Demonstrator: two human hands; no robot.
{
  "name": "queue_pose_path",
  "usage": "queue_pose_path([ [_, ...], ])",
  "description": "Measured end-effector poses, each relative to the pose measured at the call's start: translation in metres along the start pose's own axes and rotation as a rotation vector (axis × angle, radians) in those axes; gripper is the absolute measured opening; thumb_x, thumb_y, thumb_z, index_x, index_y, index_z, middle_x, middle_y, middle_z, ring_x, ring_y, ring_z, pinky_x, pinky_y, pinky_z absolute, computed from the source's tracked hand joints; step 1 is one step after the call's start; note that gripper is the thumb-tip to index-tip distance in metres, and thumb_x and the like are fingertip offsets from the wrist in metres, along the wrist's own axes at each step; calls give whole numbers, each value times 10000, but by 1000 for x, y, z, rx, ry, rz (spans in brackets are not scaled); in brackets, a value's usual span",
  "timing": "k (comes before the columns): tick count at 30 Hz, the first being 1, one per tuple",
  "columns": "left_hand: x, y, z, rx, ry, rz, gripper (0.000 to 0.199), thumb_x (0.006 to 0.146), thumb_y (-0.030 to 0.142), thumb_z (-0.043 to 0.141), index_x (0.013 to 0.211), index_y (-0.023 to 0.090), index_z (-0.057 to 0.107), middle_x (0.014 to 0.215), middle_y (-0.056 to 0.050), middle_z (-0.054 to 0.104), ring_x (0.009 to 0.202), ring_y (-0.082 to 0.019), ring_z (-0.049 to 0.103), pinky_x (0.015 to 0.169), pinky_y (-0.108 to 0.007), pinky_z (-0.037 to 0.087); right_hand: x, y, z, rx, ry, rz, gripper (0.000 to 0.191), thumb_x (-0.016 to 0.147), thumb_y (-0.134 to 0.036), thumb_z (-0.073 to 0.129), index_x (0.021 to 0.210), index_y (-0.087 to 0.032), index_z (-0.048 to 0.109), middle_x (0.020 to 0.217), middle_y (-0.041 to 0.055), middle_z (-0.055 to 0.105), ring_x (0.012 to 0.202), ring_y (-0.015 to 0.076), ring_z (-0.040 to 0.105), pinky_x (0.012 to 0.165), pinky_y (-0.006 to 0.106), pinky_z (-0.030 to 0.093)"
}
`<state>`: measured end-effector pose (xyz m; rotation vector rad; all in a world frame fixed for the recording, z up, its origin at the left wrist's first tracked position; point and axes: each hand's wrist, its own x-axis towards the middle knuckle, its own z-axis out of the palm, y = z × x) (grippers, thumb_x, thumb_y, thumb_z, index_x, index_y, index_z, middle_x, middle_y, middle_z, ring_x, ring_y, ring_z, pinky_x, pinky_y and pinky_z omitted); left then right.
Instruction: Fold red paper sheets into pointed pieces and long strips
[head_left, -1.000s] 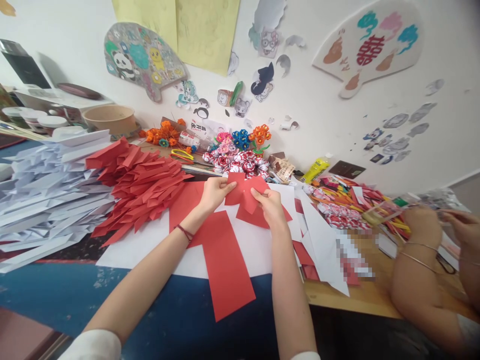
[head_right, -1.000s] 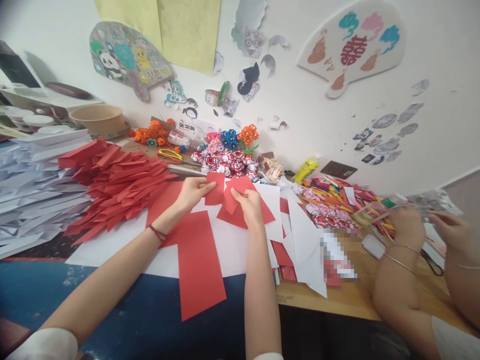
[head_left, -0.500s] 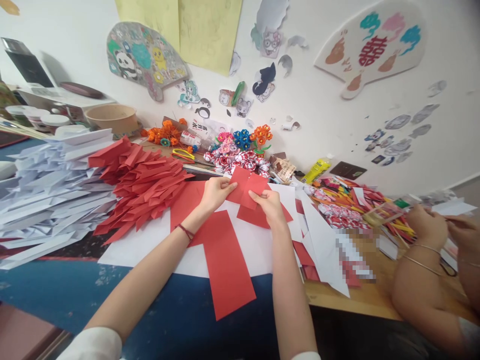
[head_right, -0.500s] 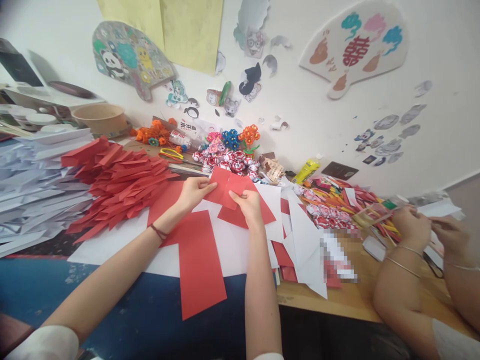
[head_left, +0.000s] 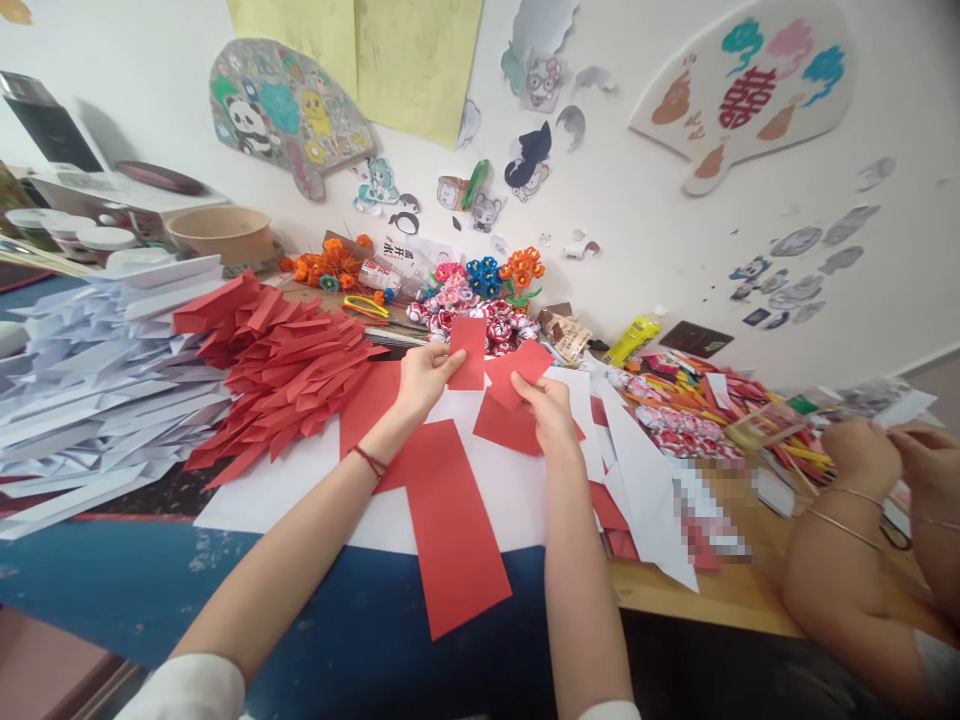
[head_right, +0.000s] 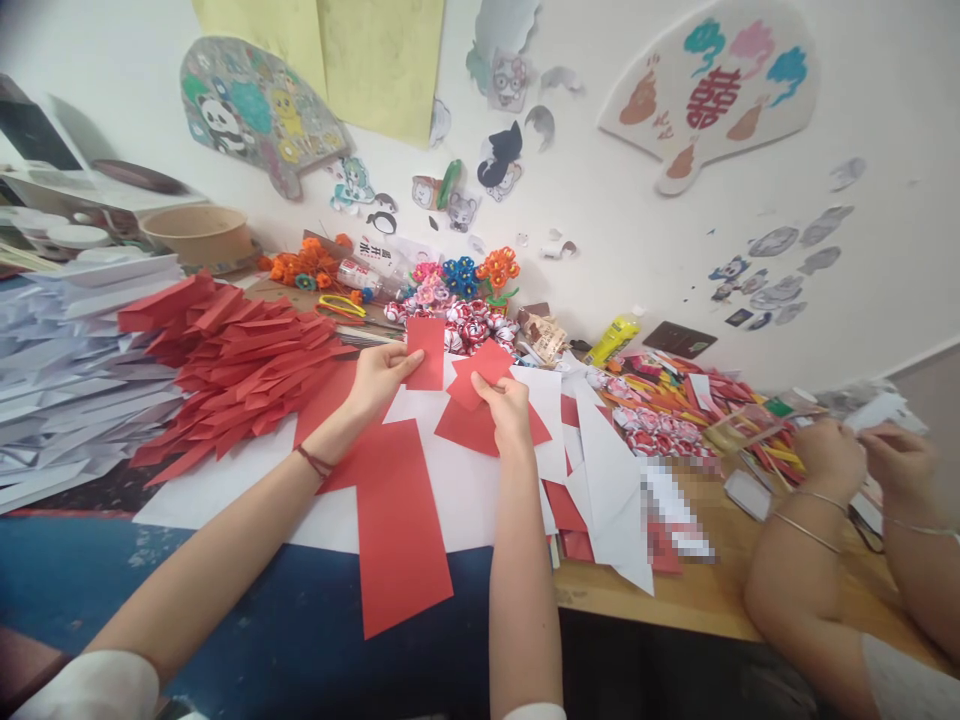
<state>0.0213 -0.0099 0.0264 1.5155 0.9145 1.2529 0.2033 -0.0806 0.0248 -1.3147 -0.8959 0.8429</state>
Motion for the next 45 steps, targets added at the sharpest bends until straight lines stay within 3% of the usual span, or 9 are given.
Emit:
queue_pose_path([
  [9, 3, -1, 0, -93, -26, -25, 366, 768, 515, 602, 771, 149, 613, 637, -5, 598, 543, -113, 521, 471, -209, 381, 5, 7, -3, -113, -66, -50, 394, 692, -546, 691, 768, -160, 663, 751, 55, 694, 598, 171, 587, 544, 278, 450],
  [12, 3, -2, 0, -72, -25, 3, 354, 786, 495, 575, 757, 144, 609, 694, -11, 611, 615, -116, 534, 522, -203, 390, 8, 12, -6, -386, 52, -152, 374, 743, -532, 625, 814, -167, 670, 804, 73, 691, 738, 227, 612, 675, 330, 470],
  [15, 2, -2, 0, -47, -39, 22, 343, 796, 476, 556, 722, 144, 593, 699, -8, 593, 654, -121, 524, 551, -204, 384, 10, 14, -6, -646, 237, -307, 448, 765, -466, 612, 1091, -161, 645, 1062, 139, 655, 1005, 288, 573, 902, 414, 413],
  [18, 1, -2, 3, -3, -64, 28, 351, 807, 471, 536, 657, 153, 548, 636, 9, 524, 609, -112, 470, 533, -209, 355, 10, 12, -3, -661, 316, -406, 543, 794, -454, 583, 1252, -163, 563, 1201, 167, 590, 1092, 278, 530, 974, 423, 371],
  [28, -9, 1, 11, 188, -307, 131, 382, 854, 446, 485, 609, 155, 533, 578, 16, 489, 573, -111, 438, 546, -225, 332, -5, -5, 19, -183, -7, -302, 338, 747, -535, 636, 749, -198, 650, 762, 17, 649, 750, 183, 582, 692, 269, 450],
  [32, -9, 2, 9, 266, -260, 144, 281, 842, 402, 529, 768, 161, 652, 709, -14, 651, 662, -142, 554, 624, -236, 387, -8, -8, 19, -160, -19, -267, 344, 732, -519, 666, 633, -201, 577, 616, -11, 561, 613, 146, 518, 575, 253, 409],
  [37, -11, 8, 5, 418, -99, 208, 180, 845, 320, 549, 847, 195, 679, 824, -24, 709, 727, -163, 610, 672, -248, 413, -10, -9, 18, -153, -118, -208, 351, 714, -535, 685, 638, -197, 629, 593, 7, 609, 599, 167, 573, 595, 281, 448],
  [41, -19, 12, 4, 690, 20, 413, 170, 893, 269, 503, 933, 208, 656, 921, -41, 696, 839, -181, 605, 700, -267, 403, -9, -7, 19, -143, -173, -168, 365, 717, -543, 688, 694, -179, 693, 640, 56, 683, 627, 200, 638, 649, 321, 501],
  [45, -25, 11, 6, 981, -25, 683, 226, 942, 191, 413, 1000, 188, 632, 938, -80, 663, 867, -194, 566, 720, -305, 388, -7, -4, 20, -54, -171, -125, 374, 699, -551, 709, 684, -177, 701, 659, 60, 694, 647, 221, 669, 694, 362, 540],
])
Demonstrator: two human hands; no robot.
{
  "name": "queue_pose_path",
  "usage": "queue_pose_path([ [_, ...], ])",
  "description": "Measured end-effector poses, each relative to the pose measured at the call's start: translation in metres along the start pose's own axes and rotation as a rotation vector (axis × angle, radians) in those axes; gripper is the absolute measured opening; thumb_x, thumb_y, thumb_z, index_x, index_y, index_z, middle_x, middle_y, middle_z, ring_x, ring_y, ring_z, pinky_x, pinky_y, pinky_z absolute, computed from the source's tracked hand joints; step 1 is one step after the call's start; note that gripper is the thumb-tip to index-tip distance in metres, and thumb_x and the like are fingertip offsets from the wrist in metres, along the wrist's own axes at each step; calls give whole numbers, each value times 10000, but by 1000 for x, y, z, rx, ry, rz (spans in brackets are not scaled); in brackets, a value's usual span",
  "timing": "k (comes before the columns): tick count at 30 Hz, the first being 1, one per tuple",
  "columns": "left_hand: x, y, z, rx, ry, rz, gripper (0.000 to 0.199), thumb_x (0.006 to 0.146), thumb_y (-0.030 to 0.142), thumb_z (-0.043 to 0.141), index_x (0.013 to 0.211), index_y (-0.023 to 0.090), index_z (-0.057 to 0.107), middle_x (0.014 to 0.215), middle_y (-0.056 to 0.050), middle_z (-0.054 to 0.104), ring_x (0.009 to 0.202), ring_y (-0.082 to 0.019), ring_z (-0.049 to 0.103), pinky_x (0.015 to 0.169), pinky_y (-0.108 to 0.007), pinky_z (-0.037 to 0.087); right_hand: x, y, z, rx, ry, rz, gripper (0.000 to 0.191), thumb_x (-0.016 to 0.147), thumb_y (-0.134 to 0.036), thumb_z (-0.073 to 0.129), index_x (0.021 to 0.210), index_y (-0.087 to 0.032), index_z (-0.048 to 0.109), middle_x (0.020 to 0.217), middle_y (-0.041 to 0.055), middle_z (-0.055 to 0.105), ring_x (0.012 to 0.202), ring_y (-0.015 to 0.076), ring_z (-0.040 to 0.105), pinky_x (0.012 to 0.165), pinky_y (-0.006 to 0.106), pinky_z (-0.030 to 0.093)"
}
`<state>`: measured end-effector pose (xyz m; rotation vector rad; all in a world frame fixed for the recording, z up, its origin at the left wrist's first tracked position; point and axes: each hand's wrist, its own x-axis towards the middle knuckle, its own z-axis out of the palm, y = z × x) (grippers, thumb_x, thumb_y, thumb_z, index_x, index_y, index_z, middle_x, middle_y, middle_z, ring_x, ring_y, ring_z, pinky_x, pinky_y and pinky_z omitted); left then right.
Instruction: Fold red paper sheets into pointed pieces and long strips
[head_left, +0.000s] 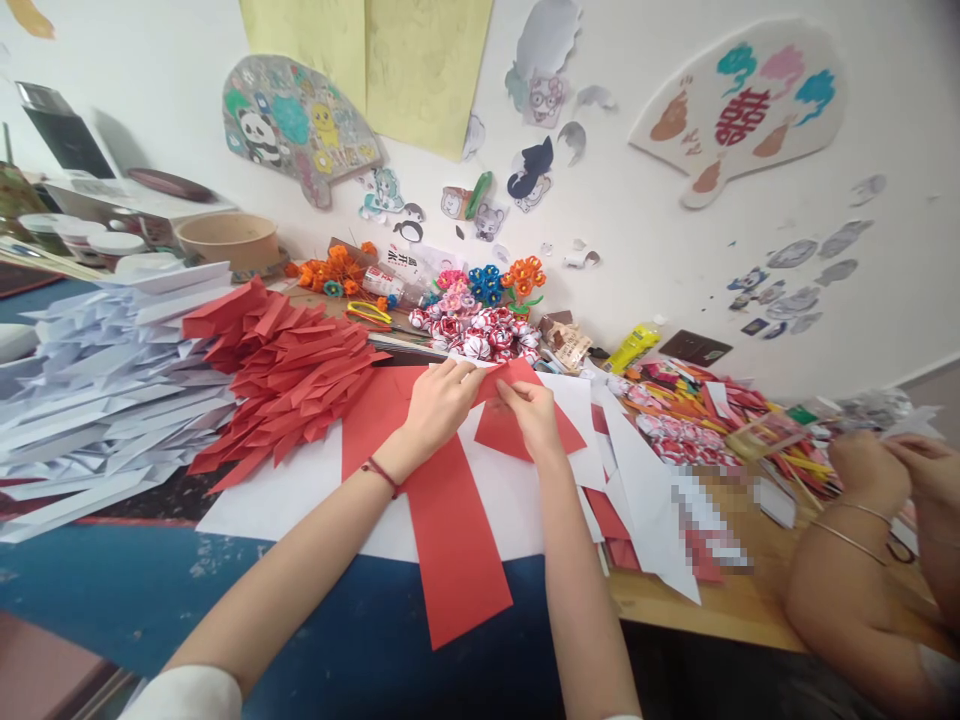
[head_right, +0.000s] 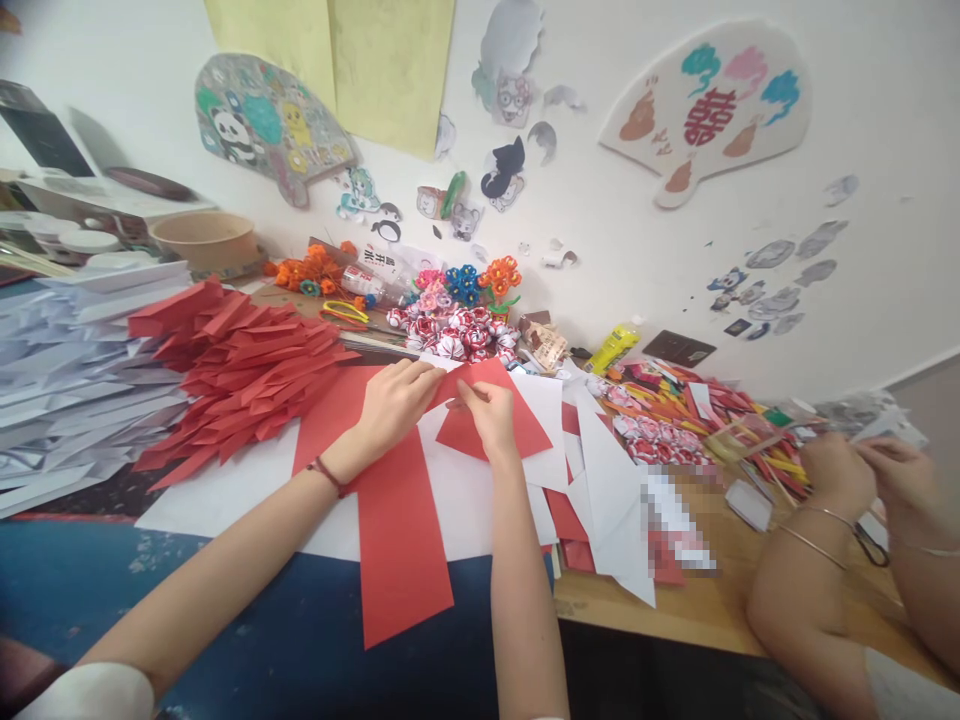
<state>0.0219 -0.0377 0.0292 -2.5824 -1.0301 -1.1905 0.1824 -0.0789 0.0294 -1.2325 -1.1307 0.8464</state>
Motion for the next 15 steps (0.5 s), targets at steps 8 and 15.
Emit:
queue_pose_path([
  [8, -1, 3, 2, 153, -70, 170, 346, 968, 183, 339, 1261, 177, 522, 1009, -105, 623, 898, -217, 544, 729, -343, 394, 1, 0, 1, 108, 9, 11, 436, 729, -601, 663, 783, -172, 724, 774, 78, 712, 738, 233, 688, 743, 380, 547],
  [15, 4, 8, 0, -239, 4, -68, 287, 955, 341, 426, 1051, 224, 670, 1012, -65, 678, 909, -191, 568, 757, -304, 406, 1, 2, -3, 66, 44, -47, 360, 754, -521, 676, 775, -164, 713, 718, 60, 689, 688, 205, 660, 719, 362, 550],
])
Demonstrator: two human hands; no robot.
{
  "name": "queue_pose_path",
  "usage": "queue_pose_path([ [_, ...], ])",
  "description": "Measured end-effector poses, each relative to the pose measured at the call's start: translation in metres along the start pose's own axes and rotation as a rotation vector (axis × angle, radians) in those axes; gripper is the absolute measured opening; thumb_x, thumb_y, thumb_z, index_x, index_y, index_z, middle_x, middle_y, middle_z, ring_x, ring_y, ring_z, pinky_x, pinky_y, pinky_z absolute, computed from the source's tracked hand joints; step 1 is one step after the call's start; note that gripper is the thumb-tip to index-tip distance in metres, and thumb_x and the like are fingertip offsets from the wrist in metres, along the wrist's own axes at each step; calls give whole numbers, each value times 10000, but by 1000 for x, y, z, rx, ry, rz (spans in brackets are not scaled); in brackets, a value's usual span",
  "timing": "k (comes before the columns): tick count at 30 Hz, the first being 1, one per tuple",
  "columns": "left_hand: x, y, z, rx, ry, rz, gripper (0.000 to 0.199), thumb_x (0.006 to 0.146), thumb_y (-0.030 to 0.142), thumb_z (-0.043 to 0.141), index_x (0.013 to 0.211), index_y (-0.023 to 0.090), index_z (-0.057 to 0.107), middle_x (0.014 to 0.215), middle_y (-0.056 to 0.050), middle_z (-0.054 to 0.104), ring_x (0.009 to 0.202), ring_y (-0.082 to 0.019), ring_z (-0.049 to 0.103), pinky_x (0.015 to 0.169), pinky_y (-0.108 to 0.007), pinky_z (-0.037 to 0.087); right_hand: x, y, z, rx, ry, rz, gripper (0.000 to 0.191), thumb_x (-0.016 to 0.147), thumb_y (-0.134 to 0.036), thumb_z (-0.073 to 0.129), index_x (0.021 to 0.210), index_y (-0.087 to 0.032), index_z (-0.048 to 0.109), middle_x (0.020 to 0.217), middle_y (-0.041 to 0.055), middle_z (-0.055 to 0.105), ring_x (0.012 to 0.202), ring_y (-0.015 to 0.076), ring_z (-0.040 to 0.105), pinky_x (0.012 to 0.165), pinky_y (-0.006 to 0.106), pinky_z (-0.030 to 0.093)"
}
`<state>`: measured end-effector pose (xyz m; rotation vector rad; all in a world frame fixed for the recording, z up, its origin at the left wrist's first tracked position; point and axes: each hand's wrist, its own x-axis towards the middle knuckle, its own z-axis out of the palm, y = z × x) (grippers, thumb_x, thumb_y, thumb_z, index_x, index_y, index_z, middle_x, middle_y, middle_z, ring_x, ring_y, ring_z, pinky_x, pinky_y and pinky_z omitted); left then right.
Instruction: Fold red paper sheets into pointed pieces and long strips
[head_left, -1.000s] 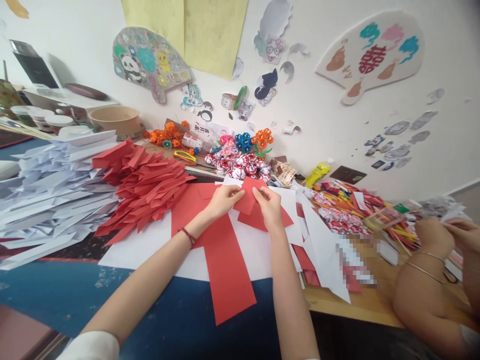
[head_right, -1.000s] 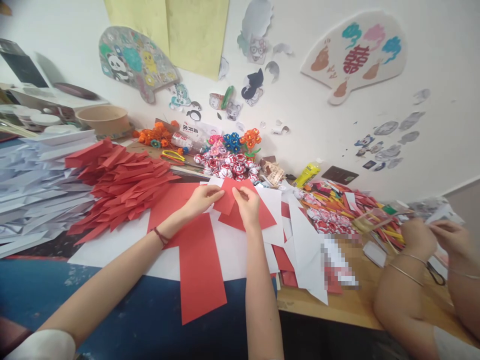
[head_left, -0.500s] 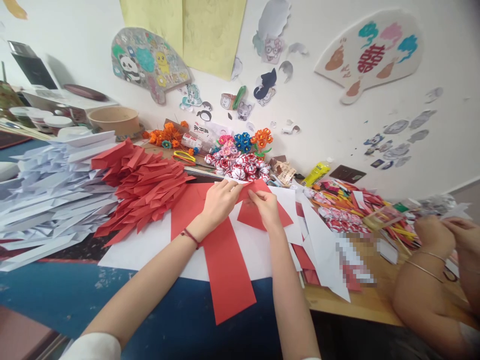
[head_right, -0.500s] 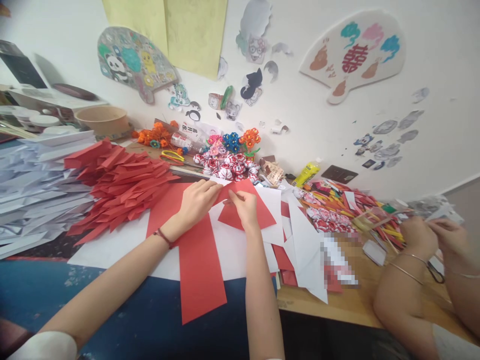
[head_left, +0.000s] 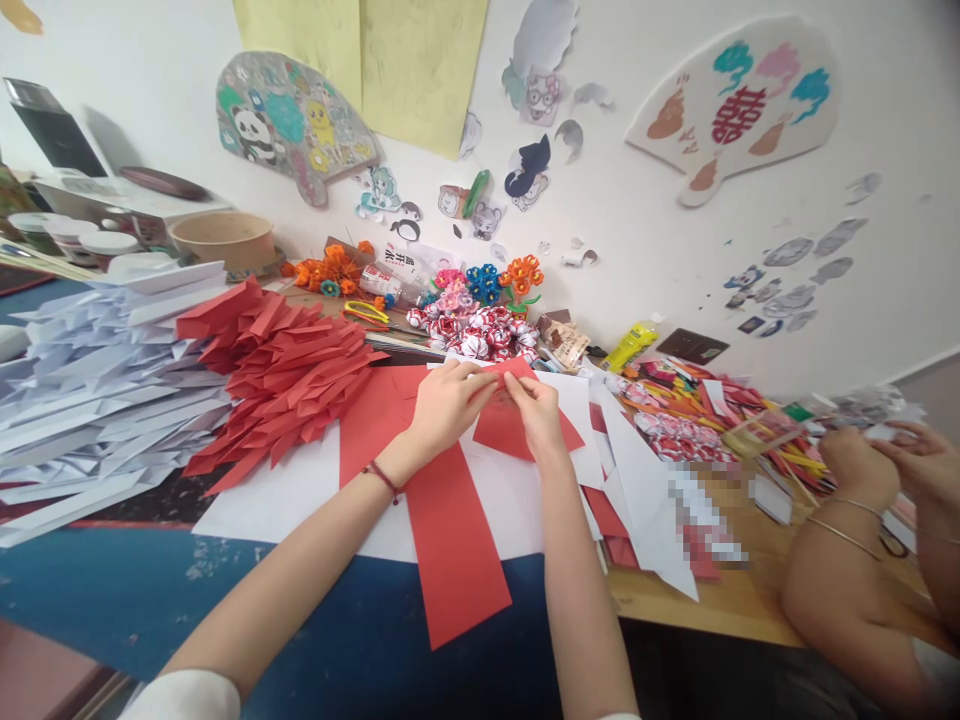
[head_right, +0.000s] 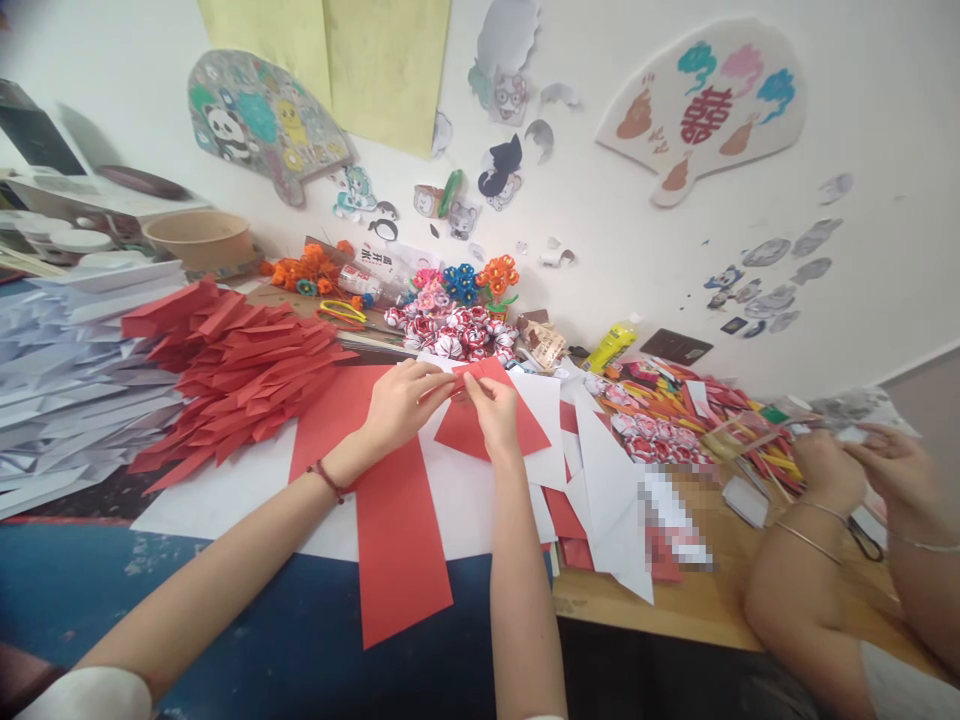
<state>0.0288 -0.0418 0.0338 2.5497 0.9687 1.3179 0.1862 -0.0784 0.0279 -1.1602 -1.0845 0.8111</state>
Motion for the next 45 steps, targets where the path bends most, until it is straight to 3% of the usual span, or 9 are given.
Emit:
queue_pose_path([
  [2, 3, -3, -1, -199, -21, -156, 301, 928, 405, 472, 1026, 213, 683, 992, -49, 701, 860, -175, 593, 728, -277, 418, -1, -2, 0, -37, 1, -13, 370, 764, -535, 657, 748, -169, 703, 696, 56, 680, 671, 200, 648, 691, 343, 537],
  [4, 6, -9, -2, -372, -134, -250, 336, 892, 454, 512, 970, 190, 703, 936, -40, 721, 793, -163, 611, 696, -257, 425, -1, -4, 0, -69, -5, -42, 376, 771, -541, 645, 731, -170, 696, 681, 49, 669, 660, 190, 632, 669, 322, 518],
  [6, 7, -13, -2, -481, -225, -278, 358, 865, 475, 534, 870, 169, 721, 868, -35, 730, 753, -157, 618, 682, -245, 427, -2, -6, 1, -86, -19, -77, 364, 783, -528, 638, 736, -171, 691, 655, 35, 648, 641, 175, 606, 642, 301, 496],
  [8, 7, -16, -1, -523, -243, -285, 363, 845, 479, 555, 810, 159, 723, 826, -33, 730, 741, -154, 619, 680, -239, 428, -2, -7, 1, -100, -20, -106, 346, 794, -509, 634, 722, -174, 680, 618, 18, 617, 613, 157, 570, 607, 280, 468],
  [13, 6, -14, 2, -537, -232, -316, 309, 796, 451, 619, 778, 160, 721, 783, -33, 721, 692, -141, 604, 656, -232, 433, -2, -8, 0, -147, 14, -152, 352, 796, -478, 642, 610, -180, 618, 558, 2, 569, 558, 133, 511, 562, 261, 415],
  [23, 6, -11, 0, -617, -278, -338, 273, 761, 415, 659, 735, 148, 709, 668, -17, 670, 616, -112, 551, 598, -216, 398, -3, -11, -2, -171, -5, -148, 358, 805, -465, 634, 590, -180, 602, 550, 3, 567, 558, 138, 518, 578, 268, 418],
  [40, 5, -12, 1, -629, -290, -355, 297, 737, 443, 684, 726, 146, 703, 647, -18, 661, 601, -111, 552, 567, -207, 390, -4, -13, -4, -178, -44, -153, 325, 826, -420, 626, 604, -184, 608, 556, -1, 566, 567, 142, 529, 596, 273, 423],
  [45, 7, -10, -4, -651, -336, -296, 362, 779, 491, 631, 726, 140, 700, 683, -30, 673, 640, -117, 562, 602, -211, 408, -5, -15, -2, -184, -77, -158, 324, 812, -418, 638, 594, -184, 589, 556, -11, 534, 568, 137, 502, 578, 267, 412],
])
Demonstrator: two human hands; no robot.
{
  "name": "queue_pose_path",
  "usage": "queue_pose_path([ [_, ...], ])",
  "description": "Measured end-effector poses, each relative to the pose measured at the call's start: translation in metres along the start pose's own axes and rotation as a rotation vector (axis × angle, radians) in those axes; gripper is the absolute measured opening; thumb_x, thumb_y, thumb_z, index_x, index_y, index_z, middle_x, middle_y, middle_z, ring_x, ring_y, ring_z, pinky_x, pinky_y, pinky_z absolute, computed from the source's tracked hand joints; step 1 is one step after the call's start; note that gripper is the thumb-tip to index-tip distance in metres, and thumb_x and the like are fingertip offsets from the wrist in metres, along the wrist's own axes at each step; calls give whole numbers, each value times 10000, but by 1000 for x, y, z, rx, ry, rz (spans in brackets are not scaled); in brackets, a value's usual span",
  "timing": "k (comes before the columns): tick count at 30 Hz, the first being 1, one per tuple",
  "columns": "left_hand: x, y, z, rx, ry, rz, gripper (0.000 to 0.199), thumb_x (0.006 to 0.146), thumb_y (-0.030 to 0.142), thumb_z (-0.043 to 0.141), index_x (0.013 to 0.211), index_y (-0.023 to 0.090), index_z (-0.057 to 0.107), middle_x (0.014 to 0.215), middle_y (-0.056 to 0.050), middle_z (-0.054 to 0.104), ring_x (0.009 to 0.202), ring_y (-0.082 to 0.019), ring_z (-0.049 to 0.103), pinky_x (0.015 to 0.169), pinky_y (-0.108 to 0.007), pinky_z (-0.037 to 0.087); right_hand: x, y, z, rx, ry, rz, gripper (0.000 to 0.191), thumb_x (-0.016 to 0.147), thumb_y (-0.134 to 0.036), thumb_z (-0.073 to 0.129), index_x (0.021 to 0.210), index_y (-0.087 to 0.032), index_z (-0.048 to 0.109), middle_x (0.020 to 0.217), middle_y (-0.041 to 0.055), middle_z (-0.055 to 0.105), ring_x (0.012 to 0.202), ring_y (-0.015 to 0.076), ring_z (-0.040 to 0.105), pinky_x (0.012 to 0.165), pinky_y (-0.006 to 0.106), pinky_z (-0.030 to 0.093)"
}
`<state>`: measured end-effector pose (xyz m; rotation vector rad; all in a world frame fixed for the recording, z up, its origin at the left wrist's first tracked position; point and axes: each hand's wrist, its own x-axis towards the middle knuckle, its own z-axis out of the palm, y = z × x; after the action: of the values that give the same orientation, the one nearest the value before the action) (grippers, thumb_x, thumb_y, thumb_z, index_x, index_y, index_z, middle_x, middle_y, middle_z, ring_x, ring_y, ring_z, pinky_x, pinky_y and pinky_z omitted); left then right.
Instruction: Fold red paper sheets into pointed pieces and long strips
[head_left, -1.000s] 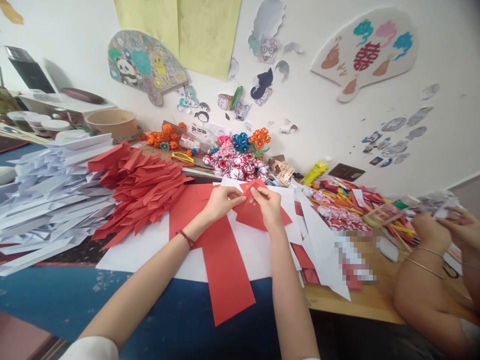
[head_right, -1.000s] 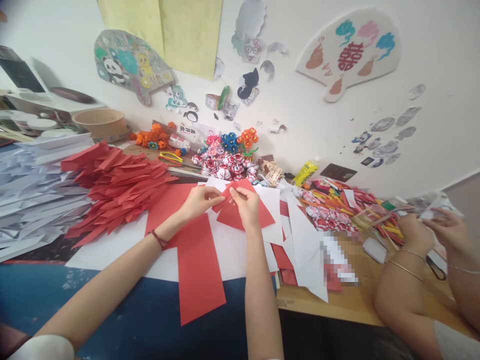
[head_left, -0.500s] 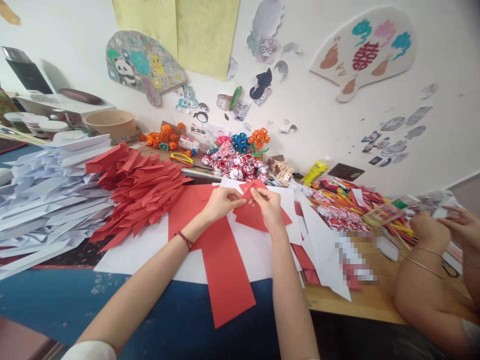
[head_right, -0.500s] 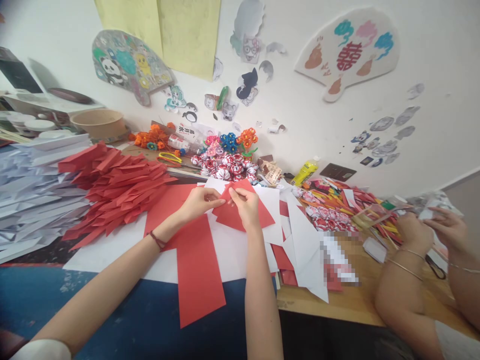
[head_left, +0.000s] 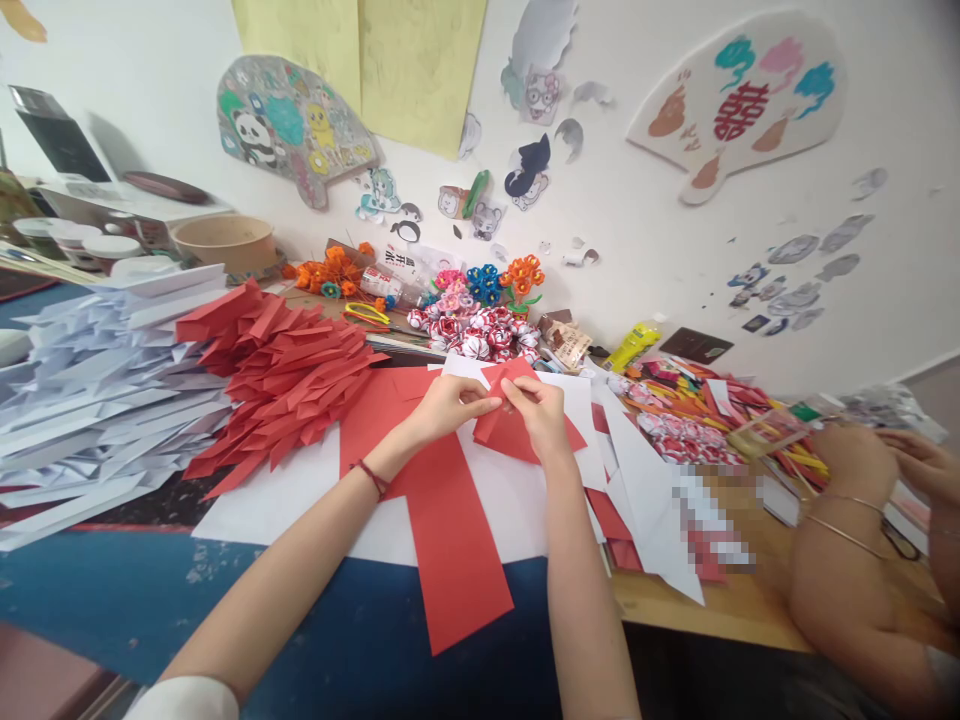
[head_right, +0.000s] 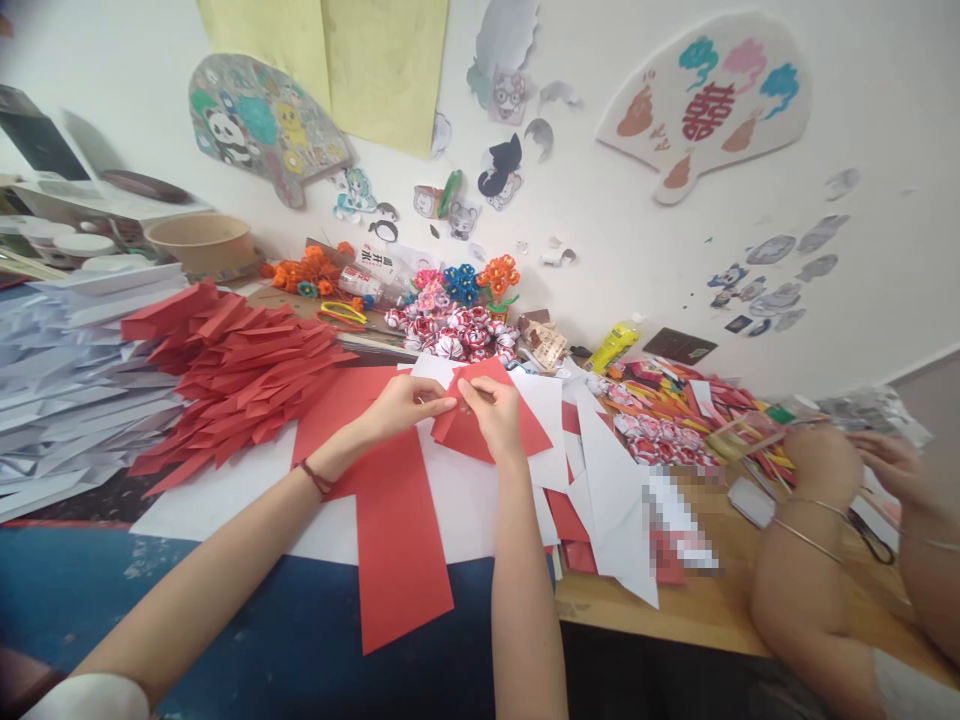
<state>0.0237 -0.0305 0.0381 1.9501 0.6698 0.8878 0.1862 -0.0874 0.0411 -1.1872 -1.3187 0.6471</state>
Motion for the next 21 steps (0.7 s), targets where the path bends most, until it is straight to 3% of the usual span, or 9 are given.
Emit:
queue_pose_path([
  [8, 1, -2, 5, -93, 74, -67, 433, 738, 552, 646, 655, 127, 652, 615, -33, 630, 584, -119, 553, 563, -217, 401, -2, -3, 2, -45, -1, -32, 357, 822, -435, 612, 572, -189, 545, 567, -18, 485, 578, 131, 453, 572, 266, 367],
  [21, 0, -2, 9, -64, 37, -43, 436, 751, 542, 637, 594, 137, 607, 561, 19, 558, 539, -80, 454, 540, -207, 342, 1, 2, 5, -34, 130, -29, 403, 799, -498, 616, 561, -195, 498, 553, -27, 439, 556, 124, 409, 558, 265, 343],
])
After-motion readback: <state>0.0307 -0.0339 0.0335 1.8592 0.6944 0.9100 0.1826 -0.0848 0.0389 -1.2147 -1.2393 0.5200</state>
